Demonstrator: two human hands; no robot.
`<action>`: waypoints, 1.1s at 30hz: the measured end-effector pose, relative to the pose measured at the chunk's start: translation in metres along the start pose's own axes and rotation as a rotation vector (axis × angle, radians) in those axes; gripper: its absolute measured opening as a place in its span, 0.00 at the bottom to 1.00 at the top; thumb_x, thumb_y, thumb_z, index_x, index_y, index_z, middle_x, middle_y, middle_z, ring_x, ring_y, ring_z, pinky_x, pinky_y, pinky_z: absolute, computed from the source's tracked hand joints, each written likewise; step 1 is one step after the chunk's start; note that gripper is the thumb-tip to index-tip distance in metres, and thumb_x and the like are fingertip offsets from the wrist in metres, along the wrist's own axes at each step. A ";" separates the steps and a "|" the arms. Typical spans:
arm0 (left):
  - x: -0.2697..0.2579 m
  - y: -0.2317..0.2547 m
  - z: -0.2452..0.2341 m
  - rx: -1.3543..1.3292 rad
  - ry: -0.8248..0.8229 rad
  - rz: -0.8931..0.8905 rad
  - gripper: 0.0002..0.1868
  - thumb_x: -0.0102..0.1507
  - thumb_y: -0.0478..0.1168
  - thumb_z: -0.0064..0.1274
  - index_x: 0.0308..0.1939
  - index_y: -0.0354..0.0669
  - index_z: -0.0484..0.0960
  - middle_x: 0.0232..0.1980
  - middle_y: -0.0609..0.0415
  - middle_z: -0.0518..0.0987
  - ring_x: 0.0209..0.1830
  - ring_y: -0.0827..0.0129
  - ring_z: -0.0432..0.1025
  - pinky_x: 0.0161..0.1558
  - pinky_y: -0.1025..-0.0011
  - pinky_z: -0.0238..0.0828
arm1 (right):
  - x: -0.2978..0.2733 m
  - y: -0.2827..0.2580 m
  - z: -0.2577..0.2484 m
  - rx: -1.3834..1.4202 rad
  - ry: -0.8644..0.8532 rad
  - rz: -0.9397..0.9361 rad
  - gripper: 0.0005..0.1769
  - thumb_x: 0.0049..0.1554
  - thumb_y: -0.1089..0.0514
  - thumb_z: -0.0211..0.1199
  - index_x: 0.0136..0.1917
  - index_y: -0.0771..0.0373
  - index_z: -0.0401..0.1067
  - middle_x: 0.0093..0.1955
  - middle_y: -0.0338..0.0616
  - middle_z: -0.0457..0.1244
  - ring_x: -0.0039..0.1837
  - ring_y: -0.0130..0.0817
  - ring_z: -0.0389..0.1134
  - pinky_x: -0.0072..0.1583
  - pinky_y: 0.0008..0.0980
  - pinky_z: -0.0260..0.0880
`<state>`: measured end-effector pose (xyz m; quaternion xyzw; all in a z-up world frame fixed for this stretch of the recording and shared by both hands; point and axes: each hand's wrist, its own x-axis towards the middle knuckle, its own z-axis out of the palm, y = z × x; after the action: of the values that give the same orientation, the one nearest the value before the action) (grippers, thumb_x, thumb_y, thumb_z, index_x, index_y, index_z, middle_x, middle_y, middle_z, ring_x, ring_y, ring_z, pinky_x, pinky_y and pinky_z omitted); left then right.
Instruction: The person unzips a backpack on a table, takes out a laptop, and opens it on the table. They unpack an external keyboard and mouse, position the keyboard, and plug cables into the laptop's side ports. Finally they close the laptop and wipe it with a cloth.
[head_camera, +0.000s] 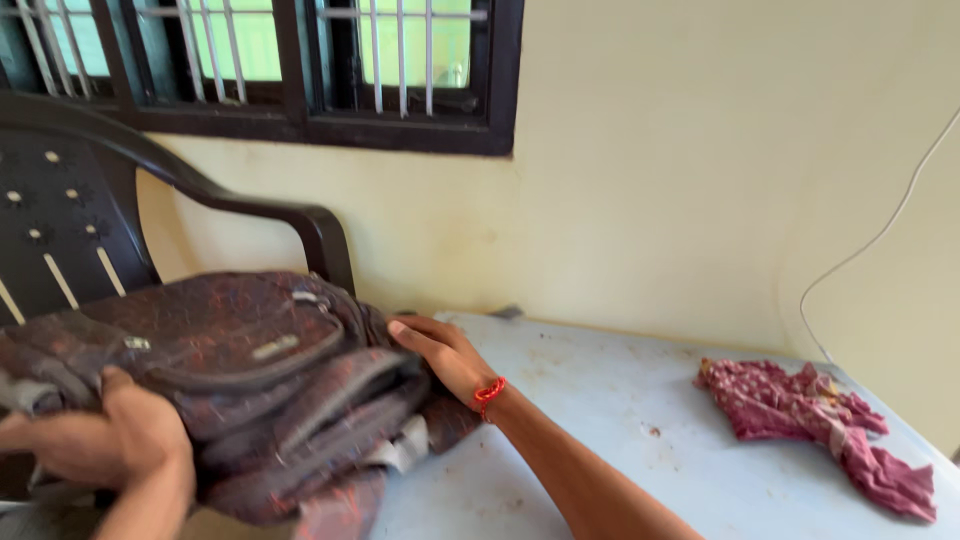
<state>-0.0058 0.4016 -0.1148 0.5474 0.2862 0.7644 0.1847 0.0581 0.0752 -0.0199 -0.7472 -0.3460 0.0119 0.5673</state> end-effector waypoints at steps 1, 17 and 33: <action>0.009 -0.007 0.007 0.128 -0.004 0.030 0.40 0.63 0.31 0.60 0.67 0.18 0.48 0.57 0.22 0.73 0.59 0.32 0.73 0.62 0.47 0.67 | -0.006 -0.002 0.003 -0.042 -0.013 -0.007 0.37 0.58 0.35 0.55 0.68 0.64 0.72 0.70 0.49 0.67 0.73 0.39 0.64 0.73 0.35 0.57; 0.078 0.049 -0.019 0.722 -0.775 0.241 0.34 0.62 0.54 0.68 0.56 0.26 0.78 0.47 0.33 0.80 0.55 0.47 0.75 0.61 0.50 0.73 | -0.039 -0.014 0.025 -0.427 0.032 -0.221 0.34 0.52 0.42 0.66 0.63 0.68 0.74 0.71 0.49 0.64 0.69 0.49 0.67 0.69 0.39 0.65; 0.028 0.154 -0.003 0.388 -1.293 0.446 0.24 0.72 0.56 0.43 0.50 0.40 0.84 0.44 0.37 0.85 0.45 0.44 0.82 0.48 0.50 0.79 | -0.033 -0.011 0.023 -0.390 0.043 -0.104 0.32 0.53 0.40 0.64 0.60 0.67 0.76 0.72 0.43 0.65 0.70 0.45 0.67 0.69 0.38 0.64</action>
<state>-0.0134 0.2995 0.0036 0.9599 0.1314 0.2411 0.0557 0.0181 0.0788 -0.0310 -0.8241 -0.3677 -0.1008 0.4188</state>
